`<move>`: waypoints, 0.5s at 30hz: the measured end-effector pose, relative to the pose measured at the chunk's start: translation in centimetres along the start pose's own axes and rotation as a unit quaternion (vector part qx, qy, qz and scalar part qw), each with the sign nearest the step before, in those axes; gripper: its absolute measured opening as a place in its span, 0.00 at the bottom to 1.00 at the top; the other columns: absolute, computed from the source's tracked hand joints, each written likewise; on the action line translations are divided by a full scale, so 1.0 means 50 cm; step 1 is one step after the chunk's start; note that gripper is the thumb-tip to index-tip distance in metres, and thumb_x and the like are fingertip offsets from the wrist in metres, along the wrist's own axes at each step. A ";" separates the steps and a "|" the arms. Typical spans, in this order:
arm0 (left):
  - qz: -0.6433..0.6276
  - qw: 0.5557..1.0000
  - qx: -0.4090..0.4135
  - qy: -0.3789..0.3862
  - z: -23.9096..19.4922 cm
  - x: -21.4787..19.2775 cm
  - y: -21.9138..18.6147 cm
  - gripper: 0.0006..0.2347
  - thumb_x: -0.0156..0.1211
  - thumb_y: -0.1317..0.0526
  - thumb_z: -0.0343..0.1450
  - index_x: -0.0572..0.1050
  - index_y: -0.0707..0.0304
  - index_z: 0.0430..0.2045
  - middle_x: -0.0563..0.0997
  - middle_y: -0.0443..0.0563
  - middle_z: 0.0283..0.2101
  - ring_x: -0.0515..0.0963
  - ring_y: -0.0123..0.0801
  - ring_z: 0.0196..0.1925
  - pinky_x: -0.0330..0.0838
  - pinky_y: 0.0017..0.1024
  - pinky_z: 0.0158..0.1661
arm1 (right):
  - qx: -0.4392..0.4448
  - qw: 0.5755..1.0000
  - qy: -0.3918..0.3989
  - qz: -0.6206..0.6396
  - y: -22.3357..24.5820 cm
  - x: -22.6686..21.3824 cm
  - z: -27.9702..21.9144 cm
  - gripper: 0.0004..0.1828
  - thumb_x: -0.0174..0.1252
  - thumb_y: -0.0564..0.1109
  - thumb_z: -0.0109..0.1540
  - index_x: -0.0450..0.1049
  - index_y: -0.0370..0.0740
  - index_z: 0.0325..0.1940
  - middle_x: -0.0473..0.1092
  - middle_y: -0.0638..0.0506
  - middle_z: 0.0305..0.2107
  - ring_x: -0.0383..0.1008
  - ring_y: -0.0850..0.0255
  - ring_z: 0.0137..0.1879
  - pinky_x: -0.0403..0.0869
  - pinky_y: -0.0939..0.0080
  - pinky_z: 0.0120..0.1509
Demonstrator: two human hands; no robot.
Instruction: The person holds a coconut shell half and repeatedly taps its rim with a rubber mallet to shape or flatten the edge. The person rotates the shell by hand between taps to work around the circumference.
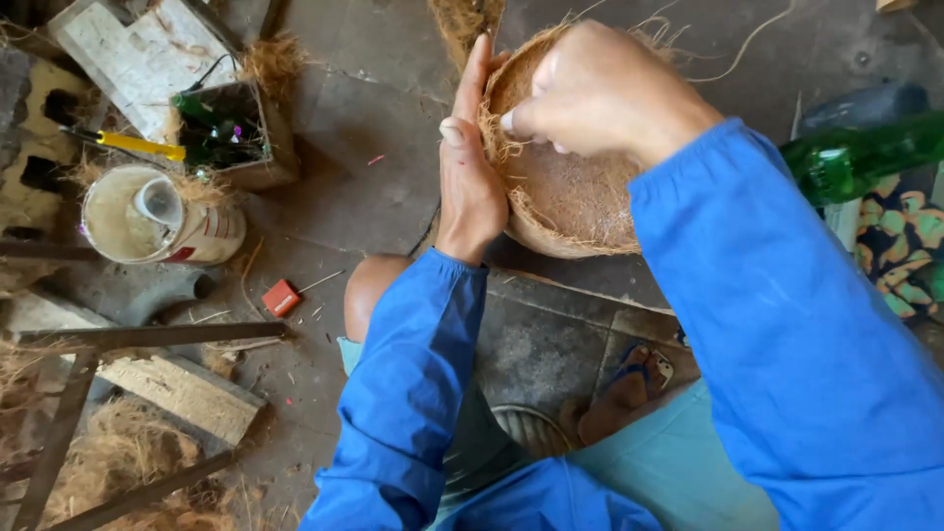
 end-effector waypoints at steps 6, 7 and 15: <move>0.019 1.000 0.007 0.023 -0.001 -0.006 -0.012 0.38 0.15 0.28 0.74 0.48 0.52 0.72 0.64 0.63 0.73 0.63 0.48 0.78 0.56 0.46 0.77 | -0.171 0.979 -0.002 -0.111 0.002 0.060 0.070 0.11 0.49 0.42 0.53 0.68 0.34 0.19 0.68 0.40 0.18 0.65 0.47 0.24 0.61 0.47 0.28; 0.021 1.000 0.008 0.020 -0.001 -0.008 -0.010 0.38 0.15 0.28 0.74 0.48 0.52 0.72 0.64 0.63 0.73 0.63 0.48 0.78 0.56 0.46 0.77 | -0.174 0.978 -0.002 -0.111 0.008 0.055 0.050 0.11 0.49 0.42 0.53 0.68 0.34 0.19 0.68 0.40 0.18 0.65 0.47 0.24 0.61 0.47 0.28; -0.032 0.999 -0.006 0.035 0.008 -0.012 -0.009 0.40 0.17 0.26 0.71 0.50 0.52 0.72 0.65 0.65 0.71 0.63 0.47 0.76 0.54 0.46 0.76 | -0.046 0.989 0.113 -0.083 -0.015 0.043 -0.025 0.22 0.62 0.52 0.56 0.66 0.39 0.12 0.55 0.50 0.11 0.53 0.59 0.20 0.52 0.56 0.25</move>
Point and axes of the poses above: each hand's wrist, its own z-axis towards the middle knuckle, its own x-axis out of the palm, y = z × x, the point moved 2 cm from there along z, towards the middle knuckle
